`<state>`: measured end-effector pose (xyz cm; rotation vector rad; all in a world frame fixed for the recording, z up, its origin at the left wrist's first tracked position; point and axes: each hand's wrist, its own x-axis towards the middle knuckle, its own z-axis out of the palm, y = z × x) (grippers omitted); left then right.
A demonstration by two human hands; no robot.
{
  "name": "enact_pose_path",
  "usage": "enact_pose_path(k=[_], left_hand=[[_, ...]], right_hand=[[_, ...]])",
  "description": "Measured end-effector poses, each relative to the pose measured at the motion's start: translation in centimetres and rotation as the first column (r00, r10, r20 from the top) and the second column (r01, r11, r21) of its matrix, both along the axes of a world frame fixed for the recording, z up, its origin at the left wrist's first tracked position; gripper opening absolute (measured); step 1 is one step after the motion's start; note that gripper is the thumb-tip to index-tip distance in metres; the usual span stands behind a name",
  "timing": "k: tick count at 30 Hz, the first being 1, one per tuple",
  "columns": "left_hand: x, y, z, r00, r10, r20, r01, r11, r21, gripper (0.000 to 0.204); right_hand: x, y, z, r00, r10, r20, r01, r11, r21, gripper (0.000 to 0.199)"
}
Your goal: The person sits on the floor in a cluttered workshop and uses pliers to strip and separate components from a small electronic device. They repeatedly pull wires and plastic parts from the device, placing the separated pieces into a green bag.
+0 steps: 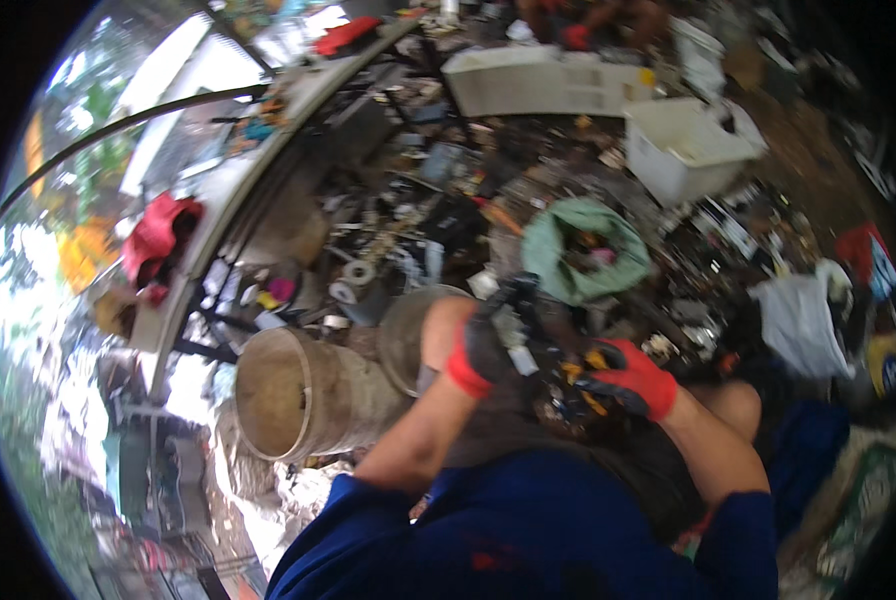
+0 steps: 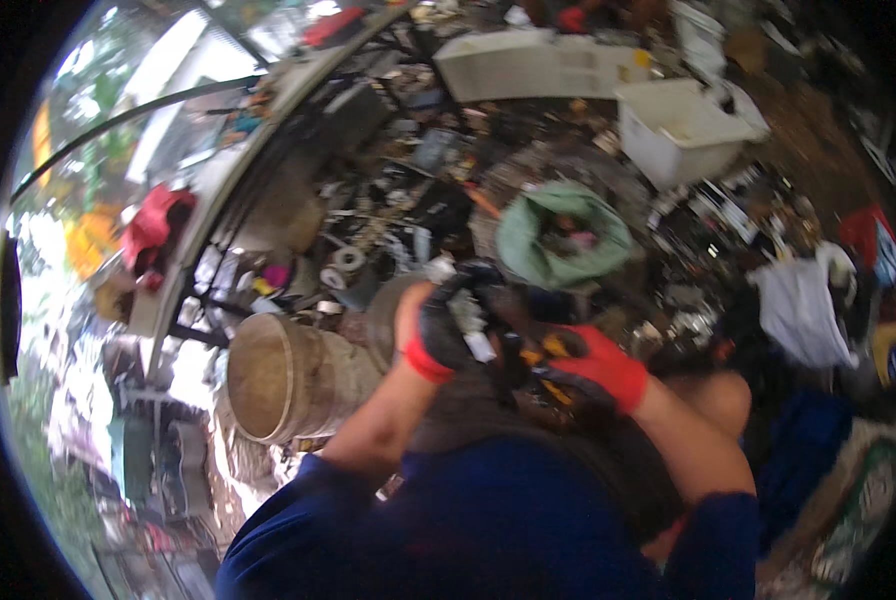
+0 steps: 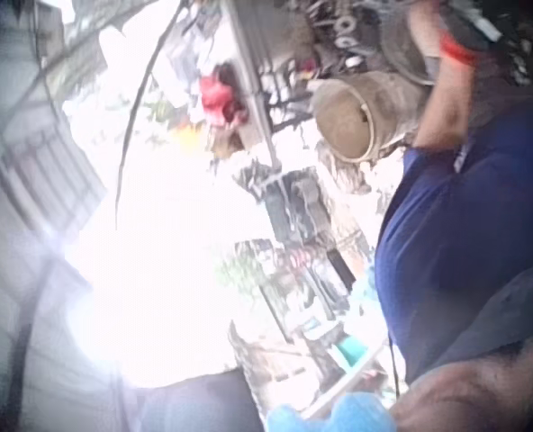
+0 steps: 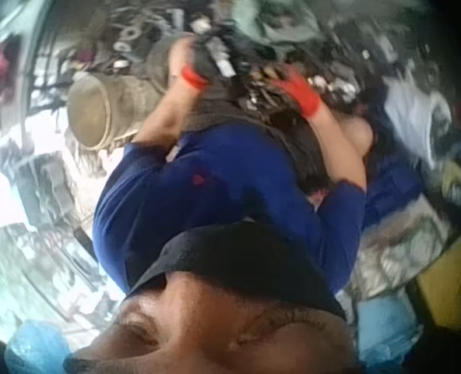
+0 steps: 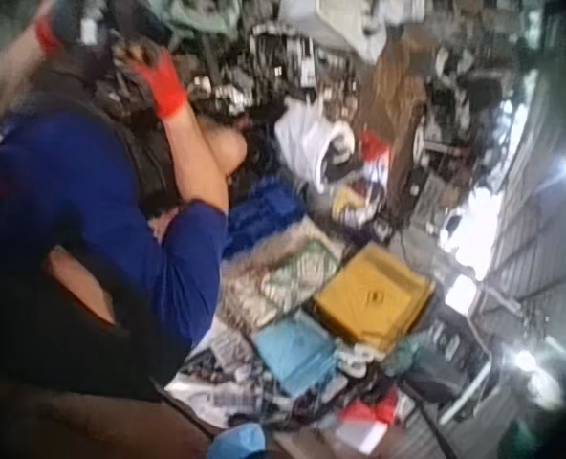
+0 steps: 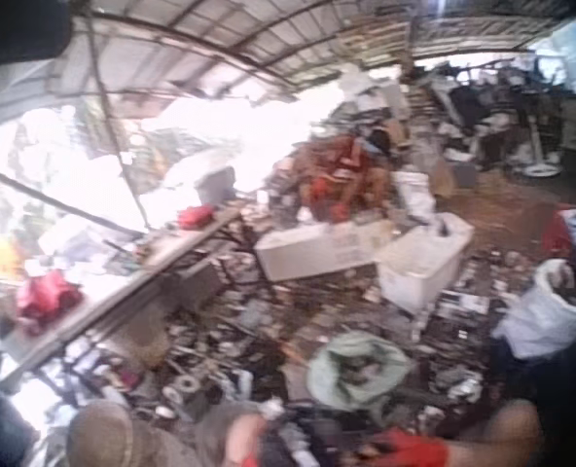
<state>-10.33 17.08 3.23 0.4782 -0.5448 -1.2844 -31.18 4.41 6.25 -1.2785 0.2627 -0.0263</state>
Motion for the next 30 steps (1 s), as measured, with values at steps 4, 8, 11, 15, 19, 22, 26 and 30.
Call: enact_pose_path(k=[4,8,11,15,19,22,26,30], left_hand=[[0.0,-0.6,3.3,0.986,0.123,-0.115,-0.096,0.971,0.218,0.032],[0.5,-1.1,4.6,0.961,-0.055,-0.272,0.117,0.969,0.219,0.029],[0.3,-0.7,5.5,0.993,0.011,0.115,-0.052,0.932,0.358,0.028],[1.6,-0.6,4.8,0.957,-0.061,0.285,-0.018,0.963,0.267,0.027],[2.8,0.2,5.4,0.524,-0.064,0.849,0.044,0.998,0.048,0.031],[3.6,-0.4,4.9,0.723,-0.266,0.638,0.192,0.964,0.185,0.040],[3.9,-0.6,5.6,0.649,-0.263,0.714,0.208,0.964,0.167,0.041],[5.0,-0.1,4.5,0.470,-0.302,0.829,0.182,0.953,0.243,0.049]], right_hand=[[-0.7,-0.5,-2.3,0.983,0.182,-0.029,-0.175,0.971,0.163,0.034],[-0.6,-0.1,-3.1,0.968,0.245,0.055,-0.250,0.960,0.124,0.025],[-0.5,0.1,-3.2,0.962,0.269,0.038,-0.272,0.953,0.135,0.022],[-0.3,-0.1,-4.0,0.952,0.298,0.070,-0.302,0.951,0.060,0.022],[-0.4,-0.6,-5.5,0.882,0.376,0.285,-0.363,0.927,-0.100,0.028],[-0.5,-0.5,-4.2,0.913,0.378,0.153,-0.384,0.923,0.012,0.021],[-0.4,-0.7,-3.4,0.928,0.369,0.042,-0.371,0.922,0.110,0.020],[-0.1,-0.3,-2.4,0.913,0.405,0.045,-0.407,0.900,0.156,0.020]])
